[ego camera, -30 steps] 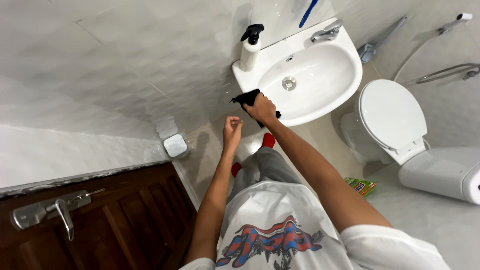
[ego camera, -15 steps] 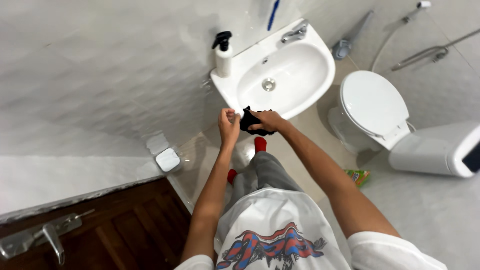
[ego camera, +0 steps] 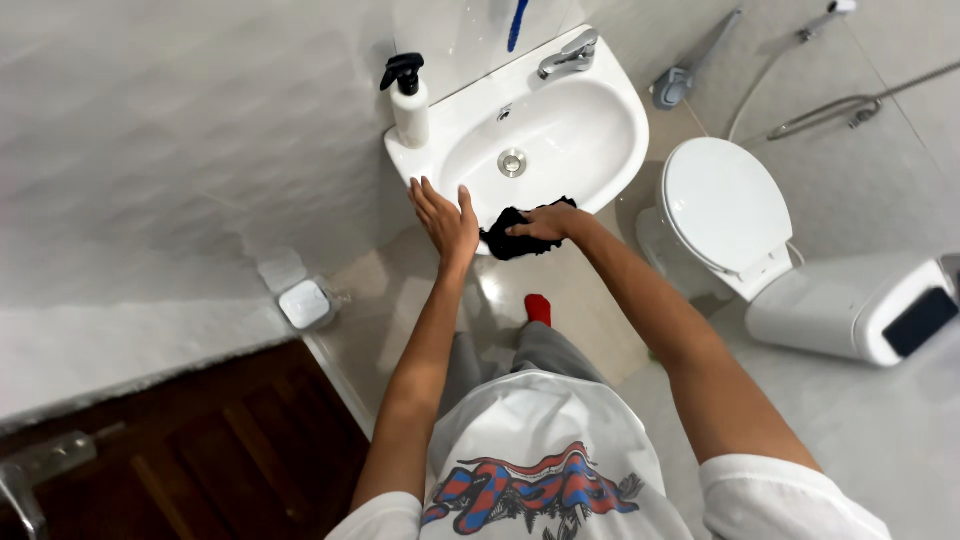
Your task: The person wipes a hexagonal mirror above a sink using a black cloth, then cleans the sink basin and faucet. The person uses a black cloth to wipe the mirror and sink surfaces.
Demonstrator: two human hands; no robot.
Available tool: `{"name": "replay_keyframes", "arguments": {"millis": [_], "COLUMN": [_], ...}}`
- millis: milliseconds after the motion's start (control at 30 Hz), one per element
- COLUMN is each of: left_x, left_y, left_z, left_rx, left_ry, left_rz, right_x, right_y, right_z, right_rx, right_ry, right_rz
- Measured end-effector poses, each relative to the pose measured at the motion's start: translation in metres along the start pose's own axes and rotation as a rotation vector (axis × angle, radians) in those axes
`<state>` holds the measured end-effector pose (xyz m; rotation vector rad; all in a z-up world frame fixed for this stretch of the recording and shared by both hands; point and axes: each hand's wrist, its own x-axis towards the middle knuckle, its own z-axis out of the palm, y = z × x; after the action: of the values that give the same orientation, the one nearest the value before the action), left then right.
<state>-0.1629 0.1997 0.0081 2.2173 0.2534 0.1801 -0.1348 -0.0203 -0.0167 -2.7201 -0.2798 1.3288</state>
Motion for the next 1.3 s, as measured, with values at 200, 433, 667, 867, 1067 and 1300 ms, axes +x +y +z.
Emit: {"name": "replay_keyframes", "arguments": {"millis": [200, 433, 667, 867, 1067, 1300], "left_x": [0.003, 0.005, 0.003, -0.001, -0.003, -0.003], "left_y": [0.013, 0.002, -0.01, -0.005, -0.008, -0.002], "left_z": [0.026, 0.036, 0.046, 0.042, 0.046, 0.041], "left_rx": [0.199, 0.004, -0.003, -0.073, -0.091, 0.258], "left_ry": [0.151, 0.315, 0.35, 0.359, 0.381, 0.156], "left_rz": [-0.063, -0.01, -0.008, -0.02, -0.055, -0.098], "right_x": [0.061, 0.138, 0.116, 0.129, 0.126, 0.12], "right_y": [0.051, 0.044, 0.005, 0.079, 0.011, 0.045], "right_z": [-0.015, -0.02, -0.011, -0.055, -0.032, -0.044], "right_rx": [-0.074, -0.142, 0.017, -0.418, -0.287, -0.364], "right_ry": [-0.149, 0.168, -0.246, -0.126, 0.06, -0.434], "right_rz": [0.045, -0.302, -0.81, -0.609, -0.529, -0.809]}}
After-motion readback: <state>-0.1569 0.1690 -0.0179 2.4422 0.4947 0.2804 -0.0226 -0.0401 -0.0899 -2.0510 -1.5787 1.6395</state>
